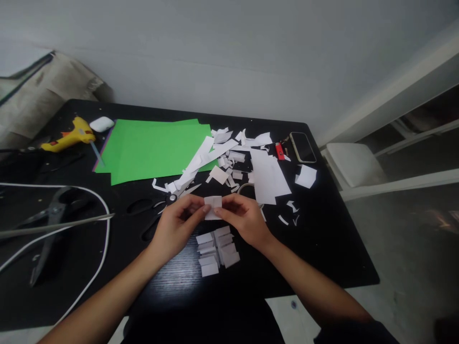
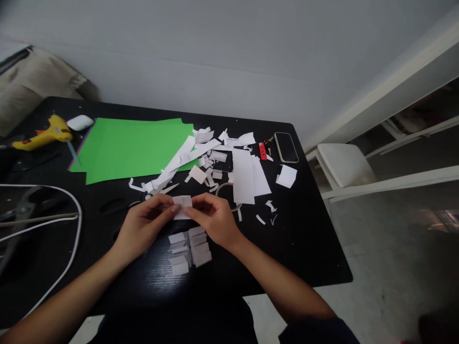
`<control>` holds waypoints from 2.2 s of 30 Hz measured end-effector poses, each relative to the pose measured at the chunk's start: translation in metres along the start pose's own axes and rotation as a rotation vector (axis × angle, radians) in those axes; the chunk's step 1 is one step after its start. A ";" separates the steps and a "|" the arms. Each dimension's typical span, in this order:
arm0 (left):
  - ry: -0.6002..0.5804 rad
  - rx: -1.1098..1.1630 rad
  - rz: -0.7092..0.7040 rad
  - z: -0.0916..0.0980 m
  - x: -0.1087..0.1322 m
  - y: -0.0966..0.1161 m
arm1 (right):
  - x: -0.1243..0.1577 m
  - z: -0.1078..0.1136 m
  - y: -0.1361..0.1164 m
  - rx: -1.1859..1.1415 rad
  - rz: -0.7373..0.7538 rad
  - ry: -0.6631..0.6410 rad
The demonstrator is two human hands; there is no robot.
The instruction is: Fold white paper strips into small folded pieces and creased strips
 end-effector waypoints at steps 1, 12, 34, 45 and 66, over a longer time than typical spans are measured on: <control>-0.008 0.008 -0.002 0.000 0.000 0.001 | 0.000 0.000 0.000 0.012 0.004 0.000; -0.035 0.034 -0.040 0.000 0.001 0.002 | 0.000 0.001 -0.002 0.048 0.010 -0.001; -0.014 0.192 -0.071 -0.002 0.002 0.002 | 0.004 -0.003 -0.002 -0.033 0.060 0.044; 0.106 -0.176 -0.278 0.005 0.006 -0.004 | 0.006 -0.003 -0.001 0.056 0.150 0.047; 0.227 -0.399 -0.581 0.009 0.010 0.001 | -0.001 0.000 0.001 -0.116 -0.114 -0.009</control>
Point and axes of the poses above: each hand's wrist, its own x-axis away from the middle knuckle, its own z-axis out of the back of the hand, y = z × x, the point moved 2 cm from there along -x, towards the middle knuckle, and after that the axes turned 14 degrees about z, right-handed, at the moved point
